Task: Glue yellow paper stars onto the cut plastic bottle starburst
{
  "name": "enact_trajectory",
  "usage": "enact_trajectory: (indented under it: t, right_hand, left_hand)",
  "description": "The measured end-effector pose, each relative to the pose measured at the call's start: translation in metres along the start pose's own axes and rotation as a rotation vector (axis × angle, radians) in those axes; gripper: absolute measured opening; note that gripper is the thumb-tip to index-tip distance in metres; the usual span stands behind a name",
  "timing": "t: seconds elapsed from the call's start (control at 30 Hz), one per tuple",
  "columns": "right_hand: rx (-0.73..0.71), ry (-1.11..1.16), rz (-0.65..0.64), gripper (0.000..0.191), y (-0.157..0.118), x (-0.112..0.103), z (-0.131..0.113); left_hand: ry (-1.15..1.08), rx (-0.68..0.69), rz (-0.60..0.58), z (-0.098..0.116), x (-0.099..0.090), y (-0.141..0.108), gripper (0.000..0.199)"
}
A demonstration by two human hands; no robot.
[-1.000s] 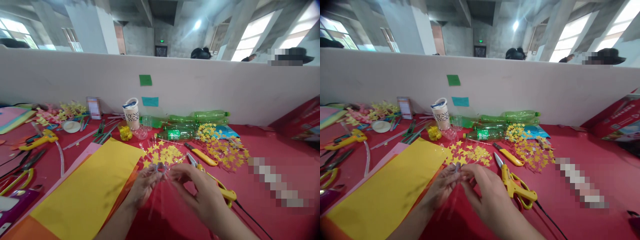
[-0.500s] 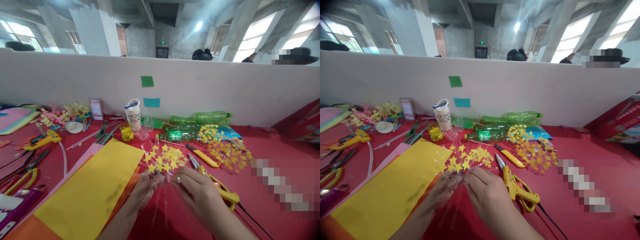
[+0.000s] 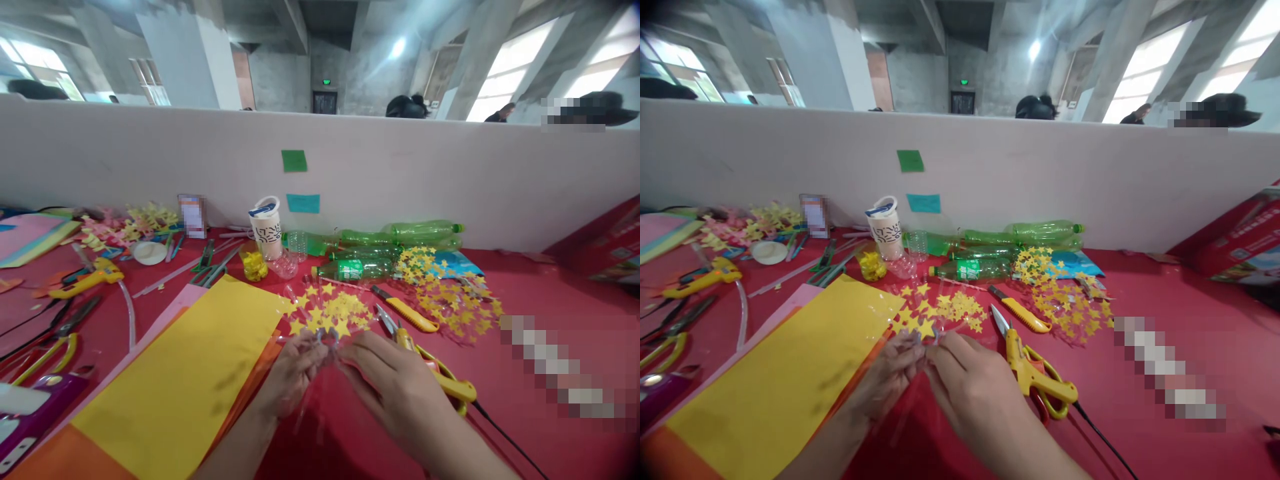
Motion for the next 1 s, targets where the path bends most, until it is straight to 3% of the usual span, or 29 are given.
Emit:
enact_trajectory:
  t: [0.27,0.43,0.57,0.63,0.8,1.0]
  right_hand:
    - [0.007,0.0,-0.005,0.019,0.001,-0.002,-0.005]
    - [0.049,0.117,0.135,0.016,0.002,-0.037,0.001]
    - [0.168,0.01,0.296,0.013,0.001,-0.064,0.023]
    - [0.148,0.035,0.209,0.016,0.002,-0.063,0.029]
    - [0.047,0.125,-0.173,0.026,0.001,-0.036,0.025]
    - [0.038,0.151,-0.301,0.016,0.0,-0.017,0.017]
  left_hand:
    - [-0.049,0.008,-0.083,0.002,0.002,0.001,0.029]
    - [-0.063,0.019,-0.066,0.002,-0.006,0.004,0.02]
    - [-0.106,0.013,-0.01,0.002,-0.01,0.005,0.02]
    - [-0.113,0.014,-0.009,0.002,-0.01,0.005,0.019]
    - [-0.094,0.007,0.006,0.003,-0.008,0.005,0.021]
    - [-0.141,0.002,0.041,0.006,-0.006,0.005,0.033]
Point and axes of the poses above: each hand's wrist, its own y-axis towards the middle knuckle, its own x-axis out of the palm, z = x × y, the point moved 4 cm from there along y, towards the middle knuckle, and after that the axes turned 6 degrees about -y, right-handed, at the moved point
